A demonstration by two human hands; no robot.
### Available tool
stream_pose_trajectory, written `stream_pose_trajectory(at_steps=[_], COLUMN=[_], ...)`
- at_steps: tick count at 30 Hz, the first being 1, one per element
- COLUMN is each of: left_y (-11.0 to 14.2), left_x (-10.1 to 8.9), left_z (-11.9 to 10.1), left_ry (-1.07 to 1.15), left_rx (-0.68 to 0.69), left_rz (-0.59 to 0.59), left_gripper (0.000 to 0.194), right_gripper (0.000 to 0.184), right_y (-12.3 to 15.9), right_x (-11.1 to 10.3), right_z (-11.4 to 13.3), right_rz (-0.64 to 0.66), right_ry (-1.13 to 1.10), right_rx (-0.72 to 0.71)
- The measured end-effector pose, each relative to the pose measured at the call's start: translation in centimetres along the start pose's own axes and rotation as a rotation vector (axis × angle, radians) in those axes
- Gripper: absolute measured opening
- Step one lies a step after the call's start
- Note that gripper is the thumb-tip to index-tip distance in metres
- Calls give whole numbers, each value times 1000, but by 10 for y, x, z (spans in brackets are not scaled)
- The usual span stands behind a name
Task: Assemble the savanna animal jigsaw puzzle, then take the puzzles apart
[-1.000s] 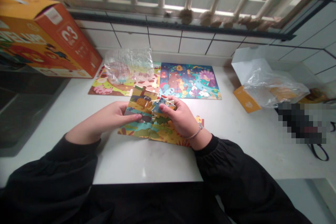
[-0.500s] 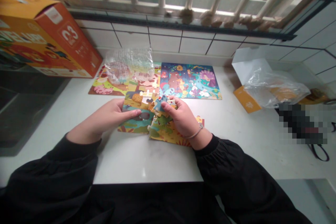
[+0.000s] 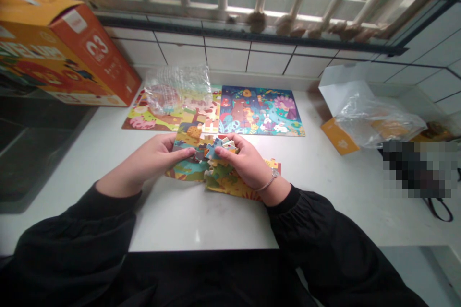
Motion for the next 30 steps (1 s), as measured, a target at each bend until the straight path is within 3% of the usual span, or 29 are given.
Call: stream_pose_trajectory(at_steps=[19,25,30], left_y=[-4,-11,-12], left_x=[-5,-16,-14], left_z=[10,18,13], left_ry=[152,157,299], left_rx=[54,51,142], left_rz=[84,-66,-131], left_gripper=[45,44,37], right_gripper=[50,50,56], right_y=[0,-1,-1], right_x=[-2,-2,5], right_z=[-1,-5,-6], right_rz=[19,15,121], right_ry=[-60,-91,-118], right_rx=[-76,-60,-5])
Point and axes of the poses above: each hand's wrist, its own y-axis away from the middle knuckle, its own x-axis out of the palm, z = x × y, the point moved 5 cm from there along -y, towards the middle knuckle, and after that the axes turned 2 degrees about -y, right-handed, at the moved point
